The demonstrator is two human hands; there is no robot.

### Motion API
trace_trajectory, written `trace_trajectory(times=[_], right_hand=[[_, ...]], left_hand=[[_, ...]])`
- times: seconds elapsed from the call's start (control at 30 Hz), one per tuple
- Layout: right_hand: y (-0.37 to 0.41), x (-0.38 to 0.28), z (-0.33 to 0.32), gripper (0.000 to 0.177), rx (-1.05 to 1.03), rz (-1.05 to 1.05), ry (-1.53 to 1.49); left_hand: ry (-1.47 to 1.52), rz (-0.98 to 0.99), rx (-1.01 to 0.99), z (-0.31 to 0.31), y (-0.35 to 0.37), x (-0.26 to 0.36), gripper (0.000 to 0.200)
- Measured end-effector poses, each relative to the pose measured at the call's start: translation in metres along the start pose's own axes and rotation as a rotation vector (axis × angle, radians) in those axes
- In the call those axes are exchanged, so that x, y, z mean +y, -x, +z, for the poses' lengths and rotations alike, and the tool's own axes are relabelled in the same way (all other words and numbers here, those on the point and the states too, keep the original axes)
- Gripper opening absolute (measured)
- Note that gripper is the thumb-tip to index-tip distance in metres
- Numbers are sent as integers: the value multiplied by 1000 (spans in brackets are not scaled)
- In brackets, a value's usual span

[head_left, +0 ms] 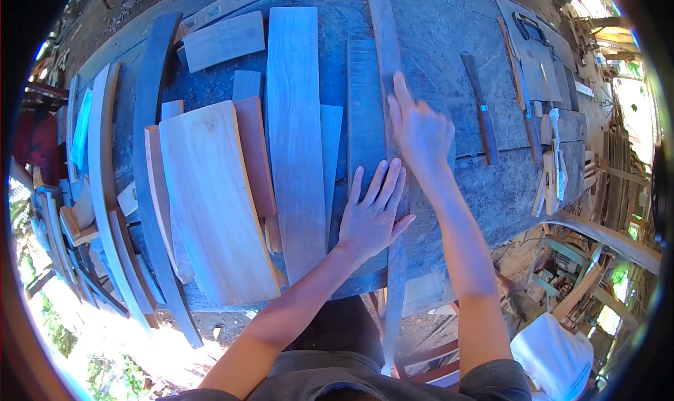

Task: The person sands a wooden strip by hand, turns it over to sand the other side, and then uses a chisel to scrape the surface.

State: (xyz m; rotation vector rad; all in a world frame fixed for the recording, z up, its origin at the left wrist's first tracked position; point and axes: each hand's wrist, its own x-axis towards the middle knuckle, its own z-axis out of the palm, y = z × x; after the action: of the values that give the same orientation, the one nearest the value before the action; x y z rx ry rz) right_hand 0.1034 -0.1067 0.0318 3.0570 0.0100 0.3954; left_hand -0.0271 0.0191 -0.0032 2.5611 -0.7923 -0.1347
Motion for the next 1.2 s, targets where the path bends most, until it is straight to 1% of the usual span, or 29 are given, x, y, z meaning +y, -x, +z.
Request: trace_trajectory(times=[0.07, 0.1, 0.17, 0.23, 0.27, 0.33, 0.47, 0.53, 0.57, 0.63, 0.67, 0.7, 0.73, 0.77, 0.87, 0.93, 0.97, 1.03, 1.07, 1.13, 1.2], right_hand=[[16, 2, -10, 41, -173, 12, -36], [9, 3, -7, 41, -176, 4, -35], [-18, 7, 8, 40, 38, -134, 44], [-65, 1, 28, 38, 113, -102, 28], [-80, -1, 37, 38, 113, -95, 17], [-99, -8, 44, 36, 78, -58, 17], [-61, -2, 18, 37, 7, -62, -10], [-45, -1, 5, 37, -156, -27, 4], [-52, 0, 7, 37, -162, -41, 6], [-76, 4, 18, 38, -39, -129, 100], [-92, 5, 26, 38, -39, -133, 98], [-108, 3, 31, 36, 8, -136, 97], [-116, 0, 34, 35, 58, -136, 94], [-111, 0, 36, 35, 60, -135, 88], [-88, -3, 12, 30, 34, -117, 85], [-74, -8, -4, 37, -233, -3, 92], [-81, -7, -1, 37, -235, -10, 90], [-101, 4, 12, 27, -82, -166, 115], [-112, 6, 21, 27, -84, -163, 111], [-128, 4, 34, 30, 64, -175, 116], [-110, 6, 35, 32, 24, -134, 84]], left_hand=[[15, -5, 9, -1, -1, 0, 85], [13, -2, 18, -2, 0, 0, 85], [13, 3, 18, -2, 1, 2, 84], [-9, 4, 34, -3, 0, 1, 84], [-19, 5, 26, -2, 0, 1, 84], [11, -3, 29, -2, 0, 1, 84], [20, -8, 40, -2, 1, 0, 84], [16, -10, 36, -2, 0, 1, 84], [23, -24, 39, 0, 0, 0, 84], [13, -13, 34, 1, 0, 1, 84], [13, -16, 35, 0, -1, 2, 84], [17, -17, 25, -1, -1, 2, 84], [18, -17, 14, -2, 0, 1, 84], [12, -18, 13, -3, 1, 1, 84], [30, -23, 27, -3, -2, 1, 84], [31, -20, 23, -4, 0, 2, 82], [31, -28, 23, -2, -1, 0, 82], [24, -24, 20, -2, 0, 2, 82], [22, -23, 16, -2, -1, 2, 82], [16, -25, 13, -2, -1, 2, 82], [10, -23, 2, -3, 1, 3, 82]])
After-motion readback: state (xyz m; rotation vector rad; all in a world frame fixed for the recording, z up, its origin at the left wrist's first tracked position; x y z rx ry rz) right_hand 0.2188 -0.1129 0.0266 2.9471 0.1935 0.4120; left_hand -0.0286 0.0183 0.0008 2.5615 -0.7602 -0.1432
